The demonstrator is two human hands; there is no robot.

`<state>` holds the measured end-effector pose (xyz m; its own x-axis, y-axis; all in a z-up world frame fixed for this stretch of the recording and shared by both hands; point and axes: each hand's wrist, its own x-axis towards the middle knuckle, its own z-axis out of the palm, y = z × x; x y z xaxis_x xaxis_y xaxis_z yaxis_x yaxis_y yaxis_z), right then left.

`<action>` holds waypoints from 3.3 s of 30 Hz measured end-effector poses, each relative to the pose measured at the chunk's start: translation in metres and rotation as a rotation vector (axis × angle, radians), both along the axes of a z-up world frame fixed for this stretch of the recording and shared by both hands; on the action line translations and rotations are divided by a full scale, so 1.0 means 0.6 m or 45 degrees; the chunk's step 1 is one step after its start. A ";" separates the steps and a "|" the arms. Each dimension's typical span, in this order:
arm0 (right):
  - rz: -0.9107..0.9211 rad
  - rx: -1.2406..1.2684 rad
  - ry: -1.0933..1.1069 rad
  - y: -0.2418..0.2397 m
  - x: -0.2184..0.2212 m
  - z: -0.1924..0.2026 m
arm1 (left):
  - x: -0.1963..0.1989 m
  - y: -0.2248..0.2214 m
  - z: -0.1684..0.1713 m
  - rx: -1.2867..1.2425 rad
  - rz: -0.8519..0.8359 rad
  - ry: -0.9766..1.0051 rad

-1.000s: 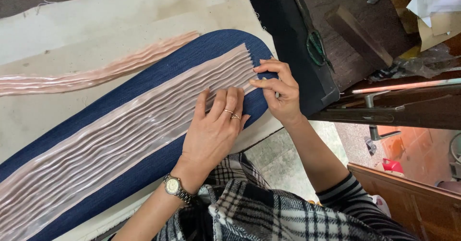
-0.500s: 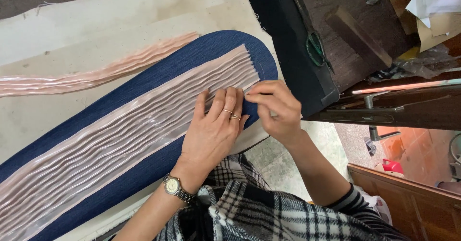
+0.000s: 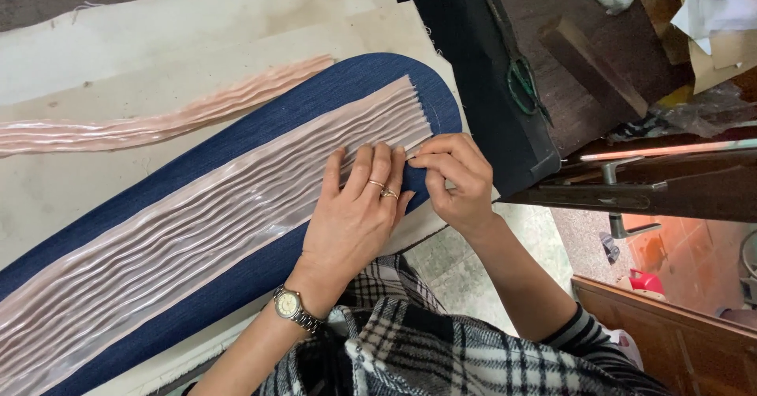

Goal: Ironing and setting pleats on a strip of fabric using a steam iron and a wooden clapper on an ironing board.

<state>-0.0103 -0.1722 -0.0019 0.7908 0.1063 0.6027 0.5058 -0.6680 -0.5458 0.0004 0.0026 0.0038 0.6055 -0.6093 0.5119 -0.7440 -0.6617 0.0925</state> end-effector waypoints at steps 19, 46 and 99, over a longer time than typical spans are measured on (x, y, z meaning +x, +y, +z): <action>0.251 -0.350 0.502 0.032 0.071 0.058 | -0.004 0.008 0.005 0.156 0.095 0.030; 0.187 -0.690 0.688 0.039 0.091 0.028 | -0.022 0.009 -0.030 -0.214 0.148 -0.040; 0.361 -0.793 0.043 -0.057 0.036 0.041 | -0.179 0.461 0.028 0.277 0.548 -0.049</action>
<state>0.0110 -0.2063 0.0224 0.6988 0.6308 0.3373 0.6968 -0.7069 -0.1214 -0.1071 0.2794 0.0204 0.8094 -0.4029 0.4273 -0.3986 -0.9112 -0.1043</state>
